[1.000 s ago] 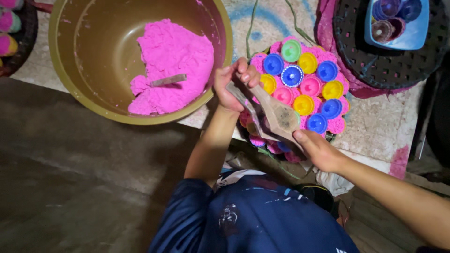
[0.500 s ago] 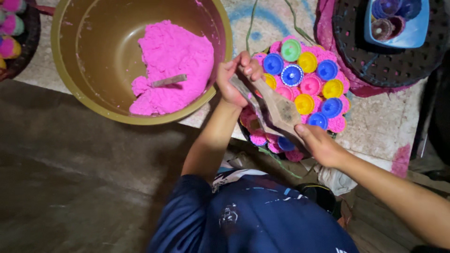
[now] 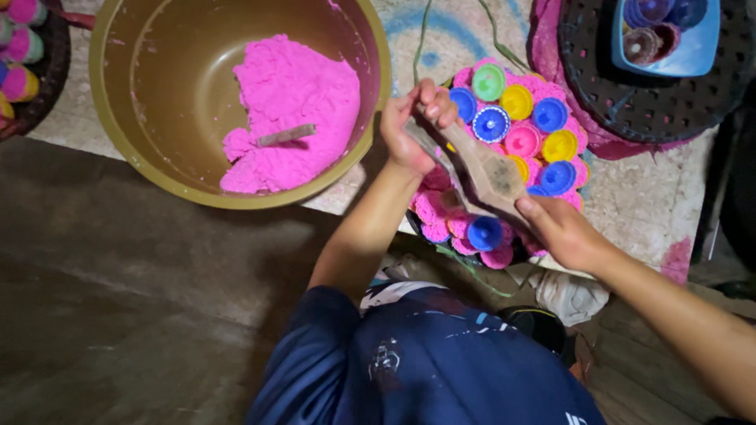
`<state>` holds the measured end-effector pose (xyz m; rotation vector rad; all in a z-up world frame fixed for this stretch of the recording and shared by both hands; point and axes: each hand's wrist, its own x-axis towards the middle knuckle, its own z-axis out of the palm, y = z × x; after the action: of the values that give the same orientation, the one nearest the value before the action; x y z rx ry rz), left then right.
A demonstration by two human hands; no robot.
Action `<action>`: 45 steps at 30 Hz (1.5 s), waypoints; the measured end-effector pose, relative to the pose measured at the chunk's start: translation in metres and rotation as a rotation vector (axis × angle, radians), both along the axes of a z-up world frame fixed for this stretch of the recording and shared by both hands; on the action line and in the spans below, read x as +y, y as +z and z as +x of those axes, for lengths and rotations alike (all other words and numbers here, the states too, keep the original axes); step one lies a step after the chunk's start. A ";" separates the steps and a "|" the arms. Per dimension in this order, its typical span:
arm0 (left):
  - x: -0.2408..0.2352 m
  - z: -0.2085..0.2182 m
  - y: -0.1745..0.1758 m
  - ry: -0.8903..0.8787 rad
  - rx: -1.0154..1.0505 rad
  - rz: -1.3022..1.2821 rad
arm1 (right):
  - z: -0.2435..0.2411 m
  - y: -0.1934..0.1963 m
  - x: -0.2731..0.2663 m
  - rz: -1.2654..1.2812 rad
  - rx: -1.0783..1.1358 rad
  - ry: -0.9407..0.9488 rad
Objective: The person scoops pink cake mix into a wooden mold, presses it, and releases the shaped pieces onto a tray. They then place colorful plastic bottle caps on top of the pink pieces in a decorative pattern.
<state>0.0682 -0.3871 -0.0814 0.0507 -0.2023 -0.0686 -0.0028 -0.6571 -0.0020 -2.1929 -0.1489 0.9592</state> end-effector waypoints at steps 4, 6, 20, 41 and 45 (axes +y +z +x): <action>0.005 0.011 -0.001 -0.045 -0.082 0.043 | 0.004 -0.020 -0.007 0.119 -0.070 -0.046; 0.014 0.008 -0.017 -0.049 0.033 0.302 | 0.003 -0.033 -0.011 0.220 -0.029 -0.061; 0.019 -0.097 -0.102 0.357 -0.248 1.844 | 0.003 -0.055 -0.022 0.457 -0.142 -0.085; 0.035 -0.137 -0.054 0.679 -1.019 2.196 | -0.090 -0.081 -0.025 1.004 -0.180 -0.591; 0.039 -0.131 -0.055 0.693 -1.124 2.186 | -0.094 -0.074 -0.026 1.006 -0.212 -0.615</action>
<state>-0.0625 -0.3482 -0.1368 2.3683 -1.1349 0.4838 -0.0963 -0.6835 -0.0760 -1.2536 -0.0299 0.1938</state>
